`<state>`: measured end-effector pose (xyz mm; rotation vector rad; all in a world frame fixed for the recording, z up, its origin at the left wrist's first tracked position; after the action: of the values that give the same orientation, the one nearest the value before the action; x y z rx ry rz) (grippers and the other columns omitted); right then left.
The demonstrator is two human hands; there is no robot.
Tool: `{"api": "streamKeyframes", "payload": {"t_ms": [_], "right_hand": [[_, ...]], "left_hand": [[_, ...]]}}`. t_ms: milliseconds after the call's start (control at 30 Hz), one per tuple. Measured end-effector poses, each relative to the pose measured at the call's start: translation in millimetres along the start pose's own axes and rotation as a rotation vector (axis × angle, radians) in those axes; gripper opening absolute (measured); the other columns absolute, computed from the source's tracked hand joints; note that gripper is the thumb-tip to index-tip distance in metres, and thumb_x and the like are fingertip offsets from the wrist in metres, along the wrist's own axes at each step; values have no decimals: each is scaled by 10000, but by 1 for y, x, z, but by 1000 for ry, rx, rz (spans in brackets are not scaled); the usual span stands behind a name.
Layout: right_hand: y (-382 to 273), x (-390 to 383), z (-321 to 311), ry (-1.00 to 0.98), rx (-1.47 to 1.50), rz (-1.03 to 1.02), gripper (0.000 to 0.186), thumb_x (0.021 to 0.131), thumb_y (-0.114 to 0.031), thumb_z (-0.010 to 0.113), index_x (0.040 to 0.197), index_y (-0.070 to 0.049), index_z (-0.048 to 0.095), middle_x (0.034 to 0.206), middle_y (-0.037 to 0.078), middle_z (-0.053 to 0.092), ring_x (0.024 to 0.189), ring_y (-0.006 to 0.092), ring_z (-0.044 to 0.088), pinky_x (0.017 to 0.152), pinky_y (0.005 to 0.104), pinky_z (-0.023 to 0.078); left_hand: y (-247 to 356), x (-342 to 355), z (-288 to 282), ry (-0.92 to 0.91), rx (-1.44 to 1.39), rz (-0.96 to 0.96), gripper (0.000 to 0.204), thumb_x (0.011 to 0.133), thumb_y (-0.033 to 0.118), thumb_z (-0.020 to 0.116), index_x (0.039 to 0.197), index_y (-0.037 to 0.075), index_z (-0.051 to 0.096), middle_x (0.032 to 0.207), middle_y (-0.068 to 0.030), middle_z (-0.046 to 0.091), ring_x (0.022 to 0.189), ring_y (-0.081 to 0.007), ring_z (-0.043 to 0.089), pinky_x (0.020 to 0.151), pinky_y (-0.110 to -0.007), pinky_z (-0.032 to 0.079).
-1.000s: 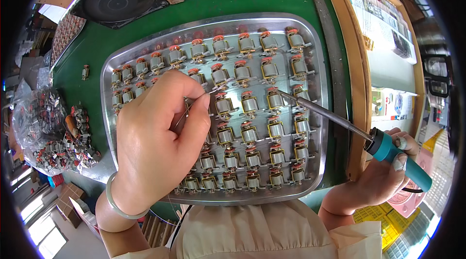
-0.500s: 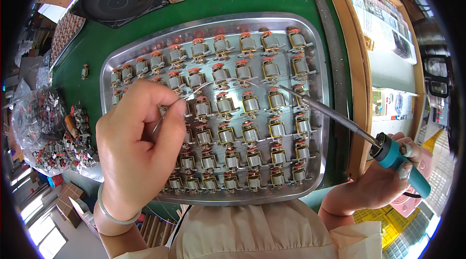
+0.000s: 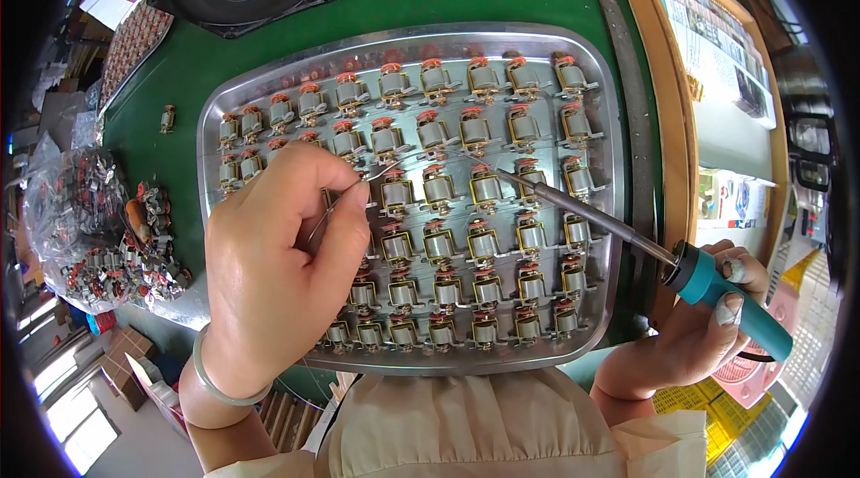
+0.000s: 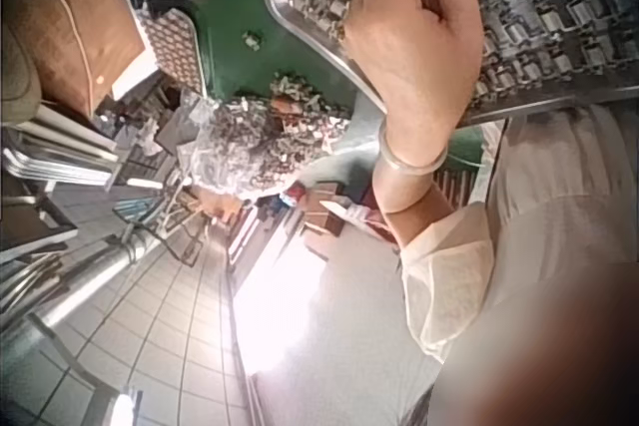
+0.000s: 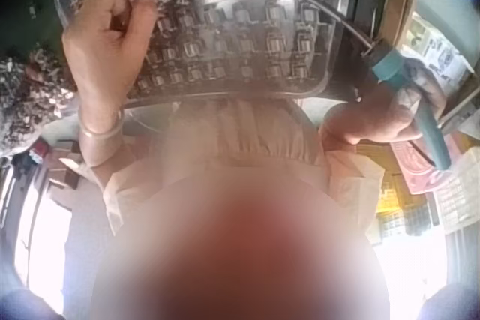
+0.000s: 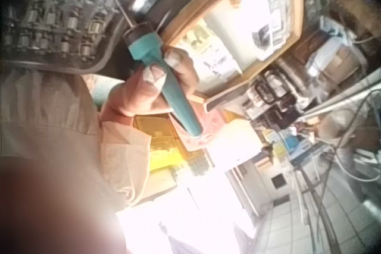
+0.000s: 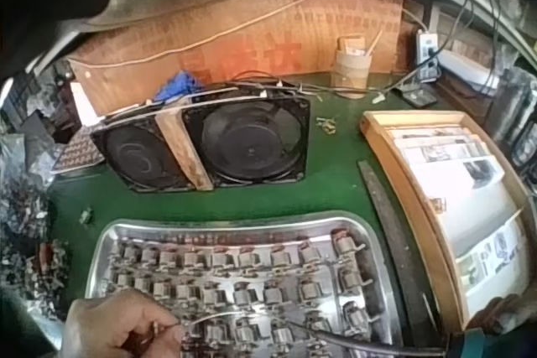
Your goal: Soldering wires onto small electric motors or electronic components arranged in a metal tray.
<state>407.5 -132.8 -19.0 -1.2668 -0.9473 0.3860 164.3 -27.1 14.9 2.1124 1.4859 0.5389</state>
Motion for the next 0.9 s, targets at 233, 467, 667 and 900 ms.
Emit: {"api": "streamKeyframes", "payload": {"t_ms": [233,467,667,900], "right_hand": [[-2,-1,2,-1,-7,14,321,710,-238,571,821,34,442,641,92,413,597,156,393,528,231,353],[0,-2,5,14,-23,5,325,704,-241,574,812,36,443,642,91,410,598,159,393,527,228,348],[-2,-2,3,87,53,-2,327,709,-247,569,824,29,438,642,85,404,596,160,393,517,235,347],[-5,-8,19,14,-10,19,347,710,-297,586,800,1,433,647,67,403,597,155,397,536,239,328]], "left_hand": [[1,0,0,-4,22,19,82,687,9,563,697,39,488,456,-41,382,367,-130,378,362,-246,282],[-1,-2,0,-16,33,38,87,690,11,568,698,38,486,453,-39,374,361,-129,362,359,-246,273],[-5,-6,-11,42,6,-5,79,701,9,567,700,34,493,447,-17,342,365,-85,310,362,-224,247],[-19,-14,-15,56,12,-45,68,710,14,563,702,31,498,439,-13,324,366,-71,288,361,-220,230]]}}
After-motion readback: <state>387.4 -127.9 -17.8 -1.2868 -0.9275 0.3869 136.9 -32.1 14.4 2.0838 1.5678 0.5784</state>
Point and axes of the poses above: each hand's wrist, its own x-axis towards the middle knuckle, its own z-axis out of the palm, y = z × x, the point moved 1 cm from there along x, towards the middle knuckle
